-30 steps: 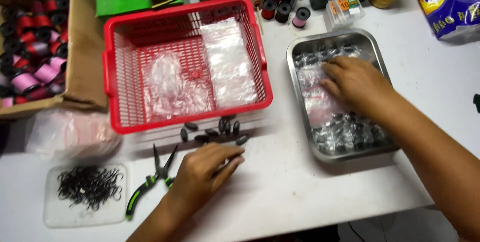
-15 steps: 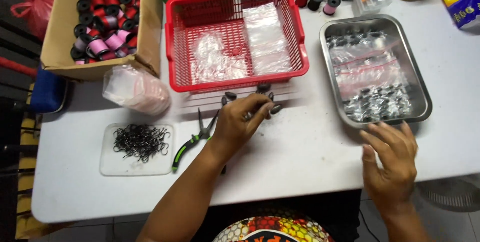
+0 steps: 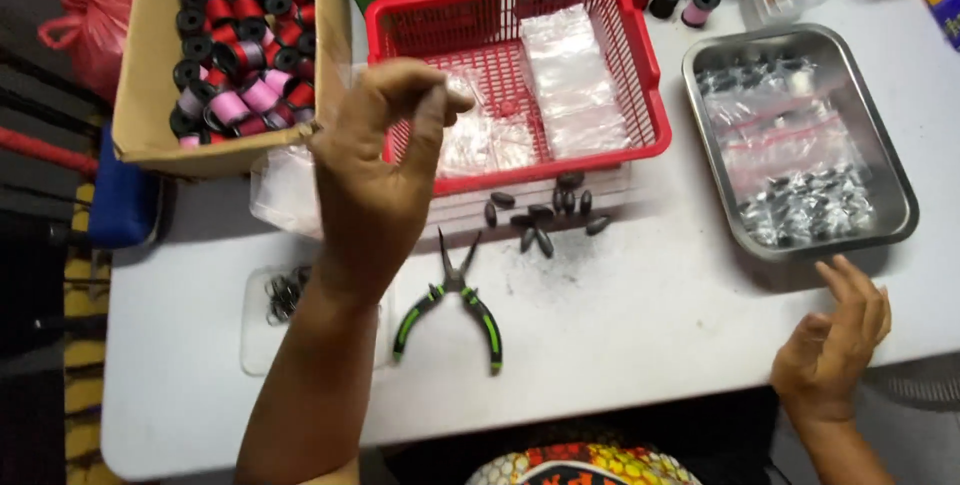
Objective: The person is assembling fishing lures by placing metal sinkers into small plastic bags and using pliers to manipulate small metal components on a workspace.
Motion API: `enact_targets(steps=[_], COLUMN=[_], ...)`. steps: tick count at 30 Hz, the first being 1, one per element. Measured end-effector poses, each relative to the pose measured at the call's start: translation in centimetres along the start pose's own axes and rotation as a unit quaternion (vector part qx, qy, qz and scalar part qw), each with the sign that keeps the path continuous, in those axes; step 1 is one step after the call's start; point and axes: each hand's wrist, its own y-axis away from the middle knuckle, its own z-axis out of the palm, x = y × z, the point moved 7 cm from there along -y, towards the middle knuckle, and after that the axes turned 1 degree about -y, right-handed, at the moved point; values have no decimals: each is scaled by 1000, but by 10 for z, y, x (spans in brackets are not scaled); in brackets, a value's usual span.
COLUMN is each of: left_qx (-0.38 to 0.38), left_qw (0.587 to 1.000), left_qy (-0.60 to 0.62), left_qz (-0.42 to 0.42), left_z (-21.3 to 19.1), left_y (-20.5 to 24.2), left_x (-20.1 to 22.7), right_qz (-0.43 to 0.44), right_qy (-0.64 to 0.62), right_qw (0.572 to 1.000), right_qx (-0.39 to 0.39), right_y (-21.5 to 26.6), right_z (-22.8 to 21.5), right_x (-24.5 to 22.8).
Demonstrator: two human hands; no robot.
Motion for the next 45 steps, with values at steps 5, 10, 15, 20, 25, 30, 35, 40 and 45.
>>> enact_targets(steps=[5, 10, 15, 20, 25, 30, 35, 40, 45], left_qx=[-9, -60, -71, -19, -10, 1, 3, 7, 14], left_qw=[999, 994, 985, 984, 983, 981, 987, 989, 993], left_qy=[-38, -94, -150, -151, -166, -190, -157, -145, -112], left_qz=[34, 1, -48, -89, -83, -41, -13, 22, 28], left_z=[-22, -35, -40, -31, -12, 5, 24, 21, 2], left_y=[-29, -16, 16, 53, 62, 43, 23, 6, -10], left_x=[6, -11, -10, 0, 5, 19, 27, 41, 55], right_qz=[19, 24, 18, -29, -15, -8, 8, -55, -183], right_qy=[39, 48, 25, 11, -23, -96, -106, -95, -194], right_qw=[999, 998, 999, 999, 999, 995, 994, 992, 964], right_qx=[0, 17, 29, 28, 28, 23, 26, 55, -16], right_y=[11, 12, 10, 8, 11, 15, 16, -10, -84], right_z=[7, 6, 1, -6, -8, -10, -19, -24, -12], right_x=[13, 17, 14, -1, 6, 18, 18, -14, -87])
